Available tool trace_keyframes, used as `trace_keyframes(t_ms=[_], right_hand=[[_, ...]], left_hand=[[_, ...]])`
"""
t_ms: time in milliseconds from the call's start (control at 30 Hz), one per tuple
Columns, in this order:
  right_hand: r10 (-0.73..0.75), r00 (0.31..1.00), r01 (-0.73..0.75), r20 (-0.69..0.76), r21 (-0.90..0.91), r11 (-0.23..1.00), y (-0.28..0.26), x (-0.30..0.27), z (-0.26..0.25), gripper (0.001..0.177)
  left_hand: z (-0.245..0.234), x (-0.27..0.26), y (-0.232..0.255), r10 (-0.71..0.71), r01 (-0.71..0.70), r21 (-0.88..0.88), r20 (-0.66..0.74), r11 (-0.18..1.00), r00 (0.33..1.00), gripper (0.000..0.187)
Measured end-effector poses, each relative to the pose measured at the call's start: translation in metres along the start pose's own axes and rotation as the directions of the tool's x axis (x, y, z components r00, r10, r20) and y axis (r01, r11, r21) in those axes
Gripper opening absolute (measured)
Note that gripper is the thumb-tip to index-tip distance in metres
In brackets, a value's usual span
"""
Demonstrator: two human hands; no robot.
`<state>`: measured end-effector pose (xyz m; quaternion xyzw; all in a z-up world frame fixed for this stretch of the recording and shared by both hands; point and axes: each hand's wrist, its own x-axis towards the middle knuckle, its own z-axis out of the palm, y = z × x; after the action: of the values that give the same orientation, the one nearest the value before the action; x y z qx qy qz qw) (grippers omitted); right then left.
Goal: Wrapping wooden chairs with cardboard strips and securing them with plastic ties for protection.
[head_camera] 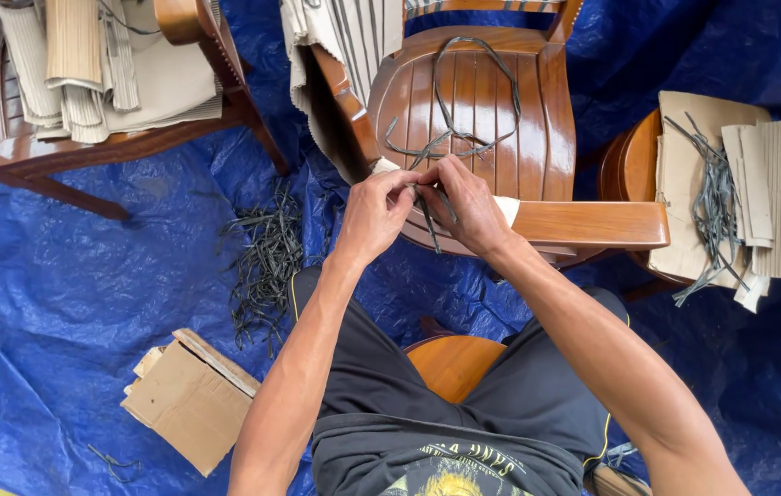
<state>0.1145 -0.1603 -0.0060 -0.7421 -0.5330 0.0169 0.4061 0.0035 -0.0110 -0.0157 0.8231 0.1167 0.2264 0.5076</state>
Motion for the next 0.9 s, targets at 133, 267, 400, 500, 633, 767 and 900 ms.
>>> trace_keyframes(t_ms=[133,267,400,500,633,767,900], right_hand=[[-0.030,0.999,0.031,-0.039,0.010,0.999,0.002,-0.001,0.001,0.015],[0.034,0.998,-0.029,-0.058,0.077,0.997,0.007,-0.001,0.001,0.015],[0.160,0.987,-0.152,-0.034,0.162,0.975,0.005,0.002,0.001,0.012],[0.251,0.968,-0.245,-0.001,0.213,0.946,0.007,0.002,0.002,0.010],[0.222,0.974,-0.208,-0.052,0.193,0.959,0.009,0.002,0.001,0.011],[0.251,0.966,-0.236,-0.066,0.180,0.955,0.007,0.005,0.002,0.013],[0.311,0.948,-0.295,-0.060,0.194,0.936,0.006,0.006,0.004,0.013]], left_hand=[[-0.002,-0.001,-0.002,-0.023,0.023,0.002,0.028,1.000,0.999,0.020],[0.001,-0.002,-0.006,-0.032,0.033,-0.021,0.050,0.999,0.998,0.017],[0.005,-0.006,0.003,-0.006,0.006,0.015,-0.005,1.000,1.000,0.014],[0.008,-0.009,0.008,0.015,-0.011,0.078,-0.053,0.997,0.998,0.013],[0.013,-0.016,0.010,0.037,-0.026,0.151,-0.070,0.988,0.997,0.013],[0.016,-0.021,0.007,0.025,-0.009,0.217,-0.069,0.976,0.997,0.013],[0.019,-0.025,0.001,0.043,-0.025,0.242,-0.070,0.970,0.997,0.011]])
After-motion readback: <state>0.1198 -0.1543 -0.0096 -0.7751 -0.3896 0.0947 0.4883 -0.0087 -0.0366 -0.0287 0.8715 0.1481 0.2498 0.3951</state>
